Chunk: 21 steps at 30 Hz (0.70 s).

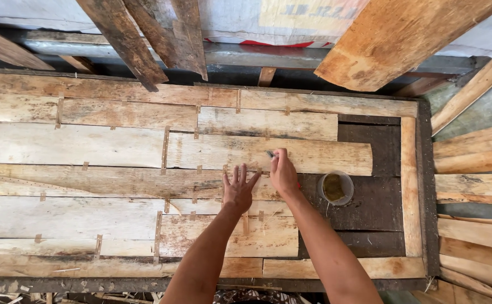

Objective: Measure, mark, and fit pieces of bamboo or wood planks together into a larger surface, using a utility knife to trim and align them.

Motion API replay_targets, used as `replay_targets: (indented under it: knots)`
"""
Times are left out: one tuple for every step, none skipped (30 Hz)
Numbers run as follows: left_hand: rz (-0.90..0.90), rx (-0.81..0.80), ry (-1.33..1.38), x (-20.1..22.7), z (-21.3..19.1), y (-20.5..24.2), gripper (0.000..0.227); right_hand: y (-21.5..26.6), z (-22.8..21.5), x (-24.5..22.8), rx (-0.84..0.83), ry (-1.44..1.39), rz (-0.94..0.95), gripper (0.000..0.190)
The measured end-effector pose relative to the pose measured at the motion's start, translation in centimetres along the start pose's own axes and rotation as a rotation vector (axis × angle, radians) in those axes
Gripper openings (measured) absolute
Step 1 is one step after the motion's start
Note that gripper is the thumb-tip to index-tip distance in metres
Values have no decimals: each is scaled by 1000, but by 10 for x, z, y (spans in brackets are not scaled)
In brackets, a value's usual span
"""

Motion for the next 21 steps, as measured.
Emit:
replay_targets:
  knots:
    - [3,3,-2,0,-4,0,81,8,-1,4,4,1,0,19]
    - [-10,-7,24,0,-8,-1,81,16,1,6,-31,37,-30,24]
    - [-23,-20,50,0,-10,0,81,25,4,8,-67,74,-58,29]
    - [-20,-20,50,-1,-8,-2,81,32,5,14,-65,75,-56,29]
    - [-20,-4,54,-2,-7,-3,81,41,8,11,-79,102,-171,38]
    - [-21,12,59,-3,-6,-4,81,50,12,9,-94,129,-287,47]
    - [-19,15,57,-3,-12,-2,81,54,20,15,-89,130,-287,47]
    - [-31,14,69,-4,-18,0,84,59,35,26,-181,198,-239,53]
    - [-41,9,82,-3,-22,3,87,67,48,39,-277,266,-186,59]
    - [-37,8,82,-2,-19,1,87,65,37,23,-276,268,-182,59]
    - [-38,15,78,-3,-17,0,89,64,34,10,-357,358,-145,63]
    - [-39,23,75,-4,-15,-2,91,64,29,-2,-436,449,-107,68]
    - [-39,25,74,-7,-6,-9,91,63,32,-5,-434,449,-108,68]
    - [-35,46,81,-10,3,-16,91,63,36,-5,-452,528,-107,72]
    - [-35,60,91,-11,13,-20,92,67,39,-7,-477,606,-105,76]
    - [-38,55,93,-12,12,-14,92,68,38,-11,-483,604,-105,76]
    - [-57,82,153,-15,7,-14,93,65,36,-10,-482,546,-27,74]
    - [-76,109,212,-17,1,-13,94,63,33,-10,-481,487,50,73]
    - [-79,114,212,-20,-2,-11,94,61,38,1,-478,487,46,73]
    - [-80,153,290,-22,-7,-10,91,57,41,12,-445,429,52,74]
    - [-80,183,367,-25,-7,-5,88,61,45,23,-416,369,66,75]
Point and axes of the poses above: each hand's wrist, its own y-axis away from the middle knuckle, its own z-axis out of the palm, x = y × z, the point moved 7 cm from there along -y, towards the middle knuckle, and after that the axes turned 7 degrees about x, right-handed, at the moved point
